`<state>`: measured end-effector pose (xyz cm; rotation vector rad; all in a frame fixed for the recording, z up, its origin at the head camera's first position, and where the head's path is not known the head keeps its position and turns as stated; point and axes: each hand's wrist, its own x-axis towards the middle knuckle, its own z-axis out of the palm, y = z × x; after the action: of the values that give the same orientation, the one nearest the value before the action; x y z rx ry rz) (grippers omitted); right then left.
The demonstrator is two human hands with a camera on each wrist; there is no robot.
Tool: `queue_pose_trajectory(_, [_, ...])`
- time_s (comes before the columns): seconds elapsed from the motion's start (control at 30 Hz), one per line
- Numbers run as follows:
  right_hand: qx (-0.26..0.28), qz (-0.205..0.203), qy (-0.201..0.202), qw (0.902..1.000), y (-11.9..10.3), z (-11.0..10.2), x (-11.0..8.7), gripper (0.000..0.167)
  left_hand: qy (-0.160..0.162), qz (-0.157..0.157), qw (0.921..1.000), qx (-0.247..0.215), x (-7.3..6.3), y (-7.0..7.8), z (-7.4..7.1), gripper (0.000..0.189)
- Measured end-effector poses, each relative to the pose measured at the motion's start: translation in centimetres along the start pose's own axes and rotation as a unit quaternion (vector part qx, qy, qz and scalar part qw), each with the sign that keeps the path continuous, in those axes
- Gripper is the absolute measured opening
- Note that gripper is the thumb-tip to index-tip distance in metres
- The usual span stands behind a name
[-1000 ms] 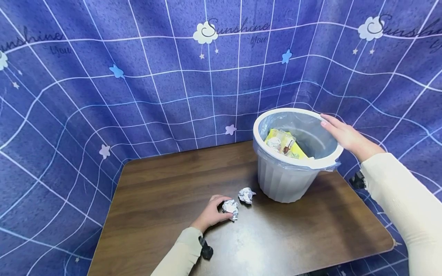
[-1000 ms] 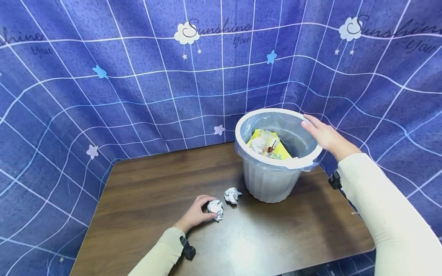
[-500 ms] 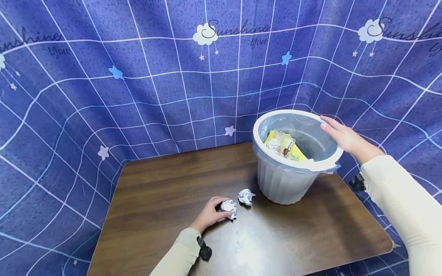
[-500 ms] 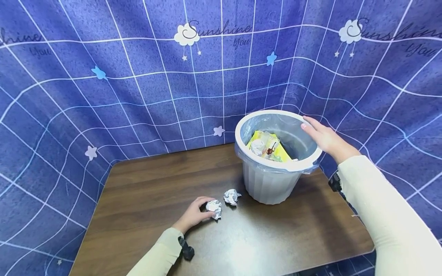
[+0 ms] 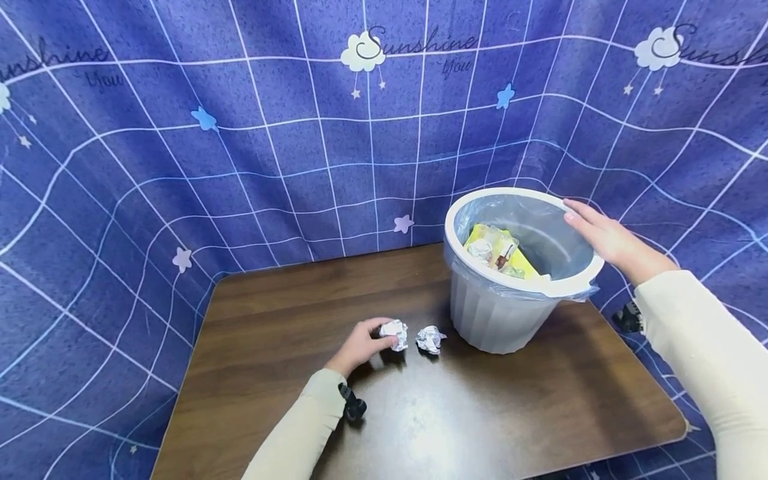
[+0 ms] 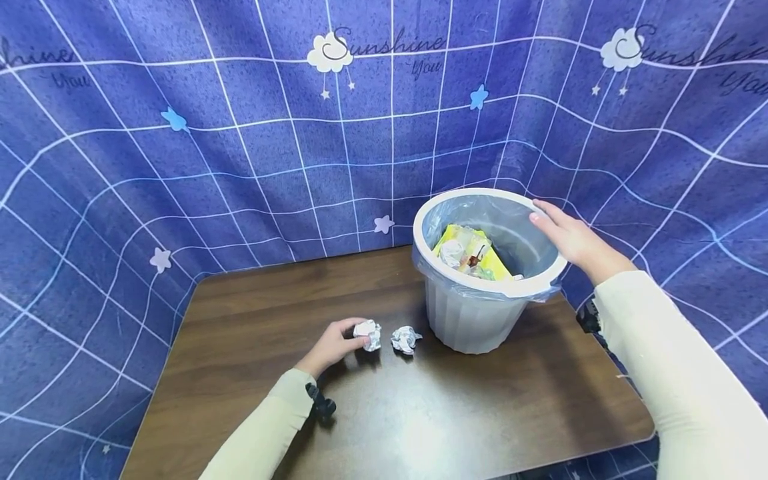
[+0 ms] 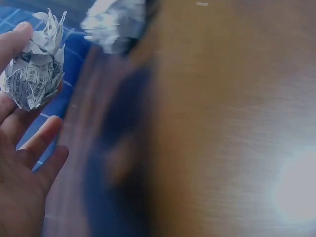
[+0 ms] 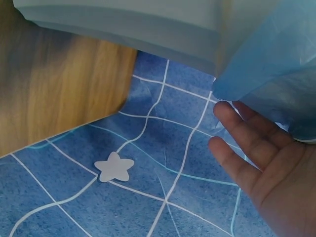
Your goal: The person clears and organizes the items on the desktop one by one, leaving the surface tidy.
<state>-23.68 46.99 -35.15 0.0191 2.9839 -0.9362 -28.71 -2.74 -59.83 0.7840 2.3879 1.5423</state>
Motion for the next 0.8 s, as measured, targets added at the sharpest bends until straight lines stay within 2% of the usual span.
queue_pose_trajectory(0.17, [-0.005,0.006,-0.004,1.0000,0.1,-0.1,0.0,0.073,0.026,0.016,0.9995,0.003,2.9,2.8,-2.0,0.044])
queue_pose_trajectory(0.37, [-0.008,0.005,-0.005,0.9999,0.0,-0.1,0.3,0.073,0.060,0.047,0.9970,-0.016,6.5,7.2,-4.4,0.044])
queue_pose_trajectory(0.5, [-0.005,0.003,-0.005,1.0000,0.0,0.0,0.3,0.072,0.081,0.067,0.9944,-0.003,8.2,10.1,-5.8,0.043])
queue_pose_trajectory(0.63, [-0.007,0.005,-0.005,0.9999,-0.1,0.0,0.3,0.072,0.089,0.089,0.9919,0.021,9.7,12.8,-6.7,0.044])
queue_pose_trajectory(0.8, [-0.007,0.006,-0.004,1.0000,0.0,0.0,0.2,0.072,0.100,0.088,0.9900,0.047,11.2,16.2,-7.2,0.046])
